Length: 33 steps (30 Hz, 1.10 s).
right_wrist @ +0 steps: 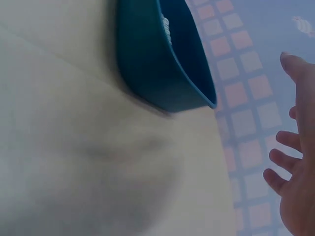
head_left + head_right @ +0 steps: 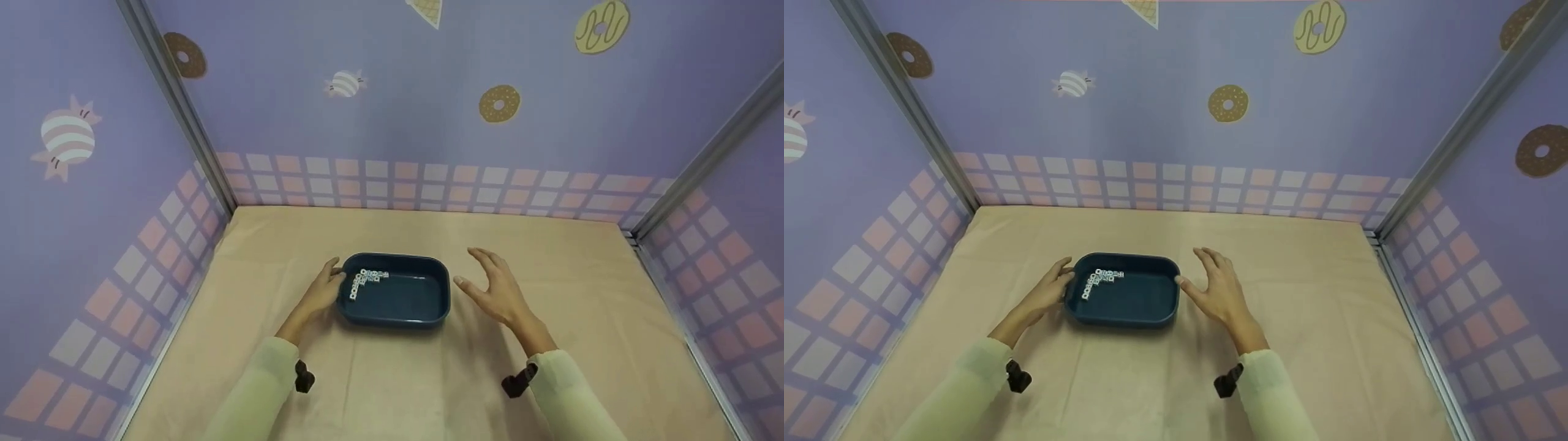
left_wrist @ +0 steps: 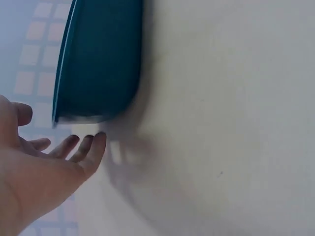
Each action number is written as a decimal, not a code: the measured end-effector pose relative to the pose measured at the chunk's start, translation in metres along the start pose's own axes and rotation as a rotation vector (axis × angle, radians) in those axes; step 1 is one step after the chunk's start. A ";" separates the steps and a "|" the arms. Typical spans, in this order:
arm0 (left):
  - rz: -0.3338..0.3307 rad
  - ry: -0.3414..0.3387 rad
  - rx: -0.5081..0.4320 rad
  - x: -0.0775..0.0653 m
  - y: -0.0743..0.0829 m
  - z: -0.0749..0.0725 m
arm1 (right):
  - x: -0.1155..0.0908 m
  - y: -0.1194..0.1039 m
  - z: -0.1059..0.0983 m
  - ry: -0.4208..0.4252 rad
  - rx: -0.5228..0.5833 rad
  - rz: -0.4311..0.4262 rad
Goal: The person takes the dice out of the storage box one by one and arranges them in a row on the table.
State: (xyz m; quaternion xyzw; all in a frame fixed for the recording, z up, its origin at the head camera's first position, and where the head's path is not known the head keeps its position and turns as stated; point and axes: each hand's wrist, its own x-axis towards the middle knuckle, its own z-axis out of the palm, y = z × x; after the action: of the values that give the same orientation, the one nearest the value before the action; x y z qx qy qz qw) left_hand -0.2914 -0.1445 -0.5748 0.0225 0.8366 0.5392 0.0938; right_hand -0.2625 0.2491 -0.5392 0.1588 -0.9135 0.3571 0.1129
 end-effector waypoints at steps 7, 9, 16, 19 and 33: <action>-0.061 -0.032 -0.101 0.004 -0.014 -0.007 | 0.011 -0.024 0.052 -0.008 0.096 -0.068; -0.056 -0.038 -0.119 0.006 -0.016 -0.010 | 0.014 -0.032 0.065 -0.041 0.115 -0.076; -0.069 -0.097 -0.257 0.006 -0.025 -0.013 | 0.026 -0.054 0.103 -0.109 0.198 -0.051; -0.068 -0.101 -0.305 0.006 -0.030 -0.012 | 0.032 -0.065 0.117 -0.129 0.213 -0.025; -0.071 -0.077 -0.332 0.009 -0.037 -0.010 | 0.060 -0.100 0.174 -0.311 0.150 -0.008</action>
State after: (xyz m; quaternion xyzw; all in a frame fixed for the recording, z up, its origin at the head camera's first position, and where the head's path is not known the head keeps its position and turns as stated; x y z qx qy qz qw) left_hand -0.3001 -0.1677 -0.6060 -0.0023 0.7322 0.6650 0.1473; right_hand -0.2972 0.0471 -0.5836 0.2237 -0.8901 0.3950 -0.0405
